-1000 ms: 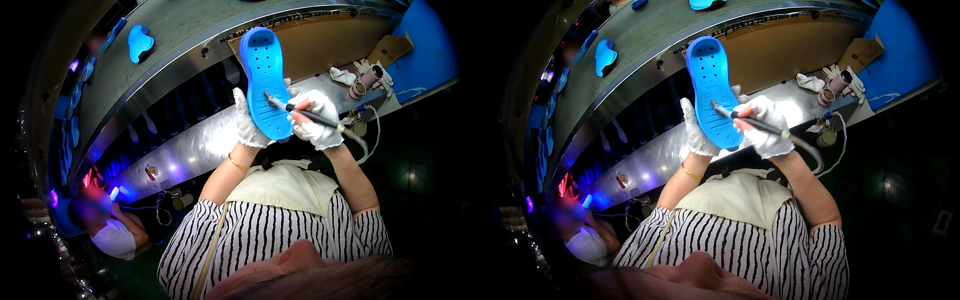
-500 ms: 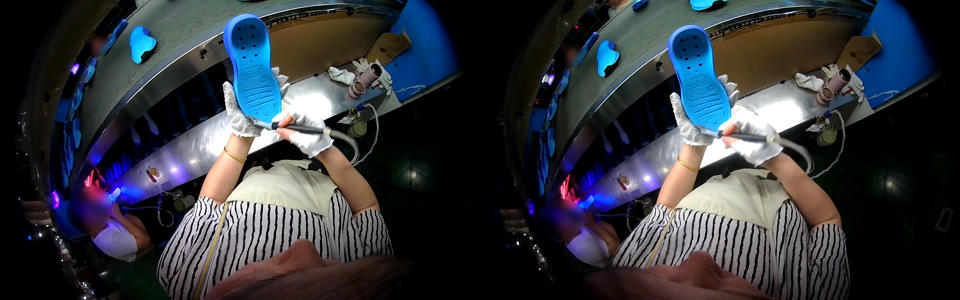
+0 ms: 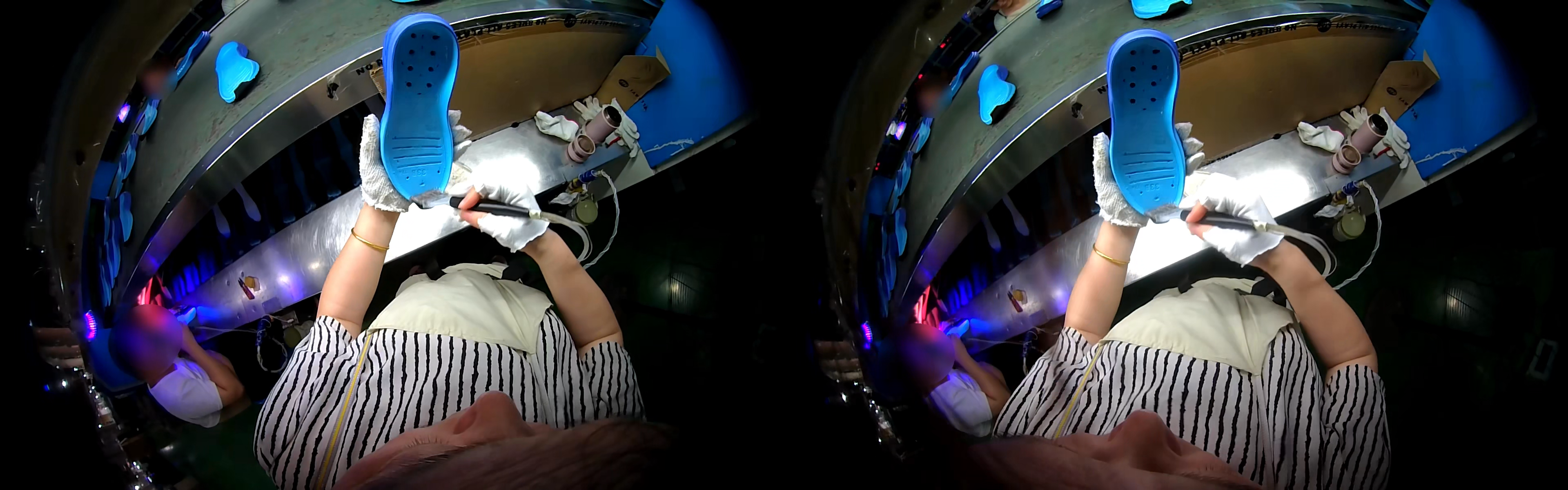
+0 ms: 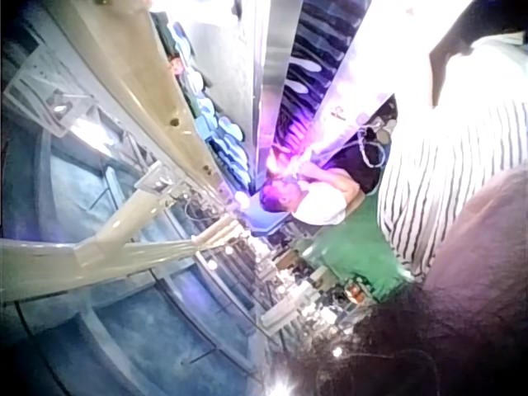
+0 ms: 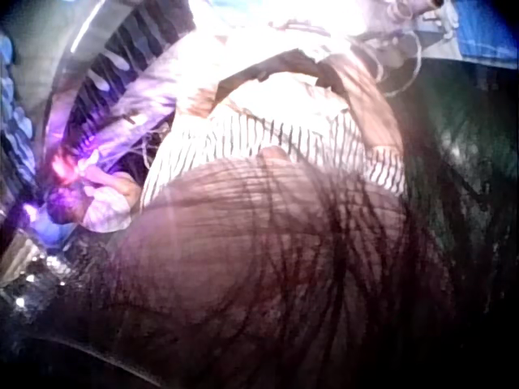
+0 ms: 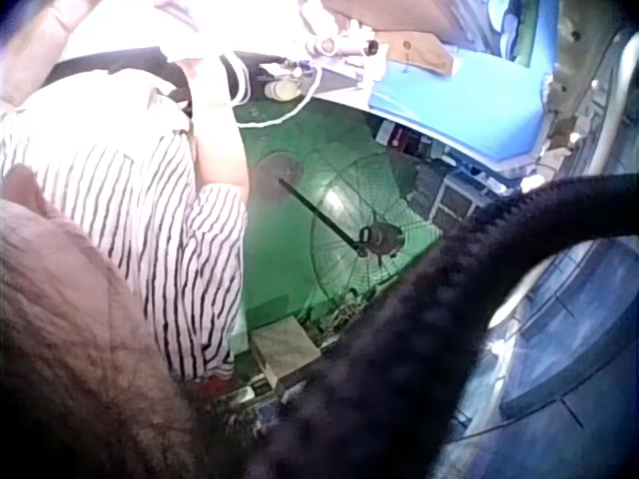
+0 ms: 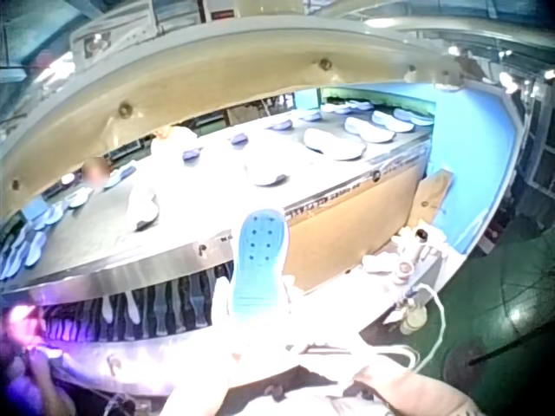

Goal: The person applies a substance to the interior of blue shoe soles using a brush tool, picking them from a conveyor belt and placing them on a cardboard mat to work.

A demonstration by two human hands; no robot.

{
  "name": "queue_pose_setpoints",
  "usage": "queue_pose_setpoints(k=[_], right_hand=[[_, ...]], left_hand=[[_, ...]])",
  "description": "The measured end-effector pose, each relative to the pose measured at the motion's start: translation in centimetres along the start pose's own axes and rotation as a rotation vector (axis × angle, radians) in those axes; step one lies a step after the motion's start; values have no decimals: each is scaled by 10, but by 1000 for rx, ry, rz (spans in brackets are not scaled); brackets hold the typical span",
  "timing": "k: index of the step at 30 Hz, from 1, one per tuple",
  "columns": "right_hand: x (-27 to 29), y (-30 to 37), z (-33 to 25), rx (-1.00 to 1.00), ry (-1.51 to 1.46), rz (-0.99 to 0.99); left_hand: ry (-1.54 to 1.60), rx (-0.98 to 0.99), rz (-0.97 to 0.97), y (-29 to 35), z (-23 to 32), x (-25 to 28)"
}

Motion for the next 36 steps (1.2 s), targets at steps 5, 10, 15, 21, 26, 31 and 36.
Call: queue_pose_setpoints(k=[5, 10, 15, 21, 26, 31, 36], right_hand=[[-3, 17, 32, -331, -380, -42], [4, 1, 12, -229, -382, 80], [-15, 9, 33, -386, -215, -140], [14, -5, 10, -125, -281, 68], [-2, -17, -12, 171, 99, -16], [-8, -18, 20, -17, 13, -148], [3, -28, 14, -90, 99, -282]], left_hand=[[-56, -14, 8, -2, 0, -1], [-15, 13, -10, -5, 1, -3], [-55, 62, -1, -14, 3, 2], [-201, 105, 38, -11, 3, -8], [-333, 135, 241, -18, 8, 23], [-532, 224, 352, -21, 2, 19], [-758, 302, 362, -20, -4, 26]])
Point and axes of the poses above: each hand's wrist, its own y-axis away from the middle knuckle, its own x-axis out of the back of the hand, z = x × y, the point moved 8 cm from there along -y, towards the middle knuckle, and after that the axes turned 8 degrees about z, right-handed, at the moved point
